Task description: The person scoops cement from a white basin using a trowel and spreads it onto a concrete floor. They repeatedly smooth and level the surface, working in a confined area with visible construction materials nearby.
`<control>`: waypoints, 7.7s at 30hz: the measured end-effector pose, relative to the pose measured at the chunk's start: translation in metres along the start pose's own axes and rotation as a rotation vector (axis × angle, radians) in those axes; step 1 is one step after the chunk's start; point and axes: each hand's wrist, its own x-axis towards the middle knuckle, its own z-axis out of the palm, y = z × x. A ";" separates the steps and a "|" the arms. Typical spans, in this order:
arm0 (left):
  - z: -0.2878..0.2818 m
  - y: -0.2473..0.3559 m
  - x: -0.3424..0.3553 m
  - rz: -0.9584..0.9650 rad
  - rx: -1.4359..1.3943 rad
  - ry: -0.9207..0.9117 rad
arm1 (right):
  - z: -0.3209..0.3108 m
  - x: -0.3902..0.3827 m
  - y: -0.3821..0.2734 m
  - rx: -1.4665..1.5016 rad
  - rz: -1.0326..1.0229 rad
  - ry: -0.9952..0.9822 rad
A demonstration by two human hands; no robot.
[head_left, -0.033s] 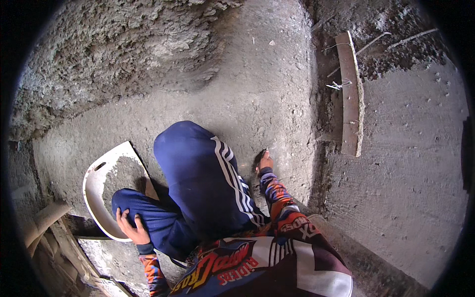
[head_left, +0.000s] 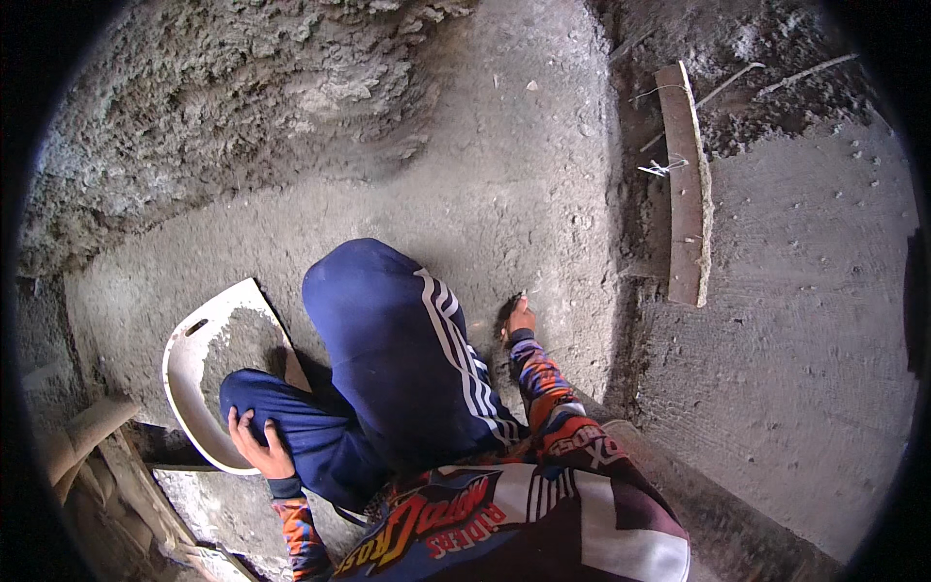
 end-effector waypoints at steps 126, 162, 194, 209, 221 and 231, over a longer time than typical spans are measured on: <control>0.001 -0.012 0.000 -0.085 -0.050 0.023 | -0.029 0.129 -0.099 -0.803 -0.707 0.309; 0.000 0.009 -0.003 -0.084 -0.020 0.041 | -0.043 0.109 -0.148 -1.090 -0.812 0.001; -0.005 0.023 0.003 -0.076 0.046 0.053 | -0.020 0.081 -0.148 -0.828 -0.862 -0.322; -0.013 0.021 -0.007 -0.127 0.022 0.100 | -0.053 0.053 -0.215 -1.090 -0.987 0.062; -0.014 0.012 -0.010 -0.155 0.012 0.111 | 0.017 0.114 -0.220 -1.193 -0.893 0.090; -0.010 0.005 -0.002 -0.137 0.023 0.081 | -0.033 0.065 -0.224 -1.188 -1.214 0.061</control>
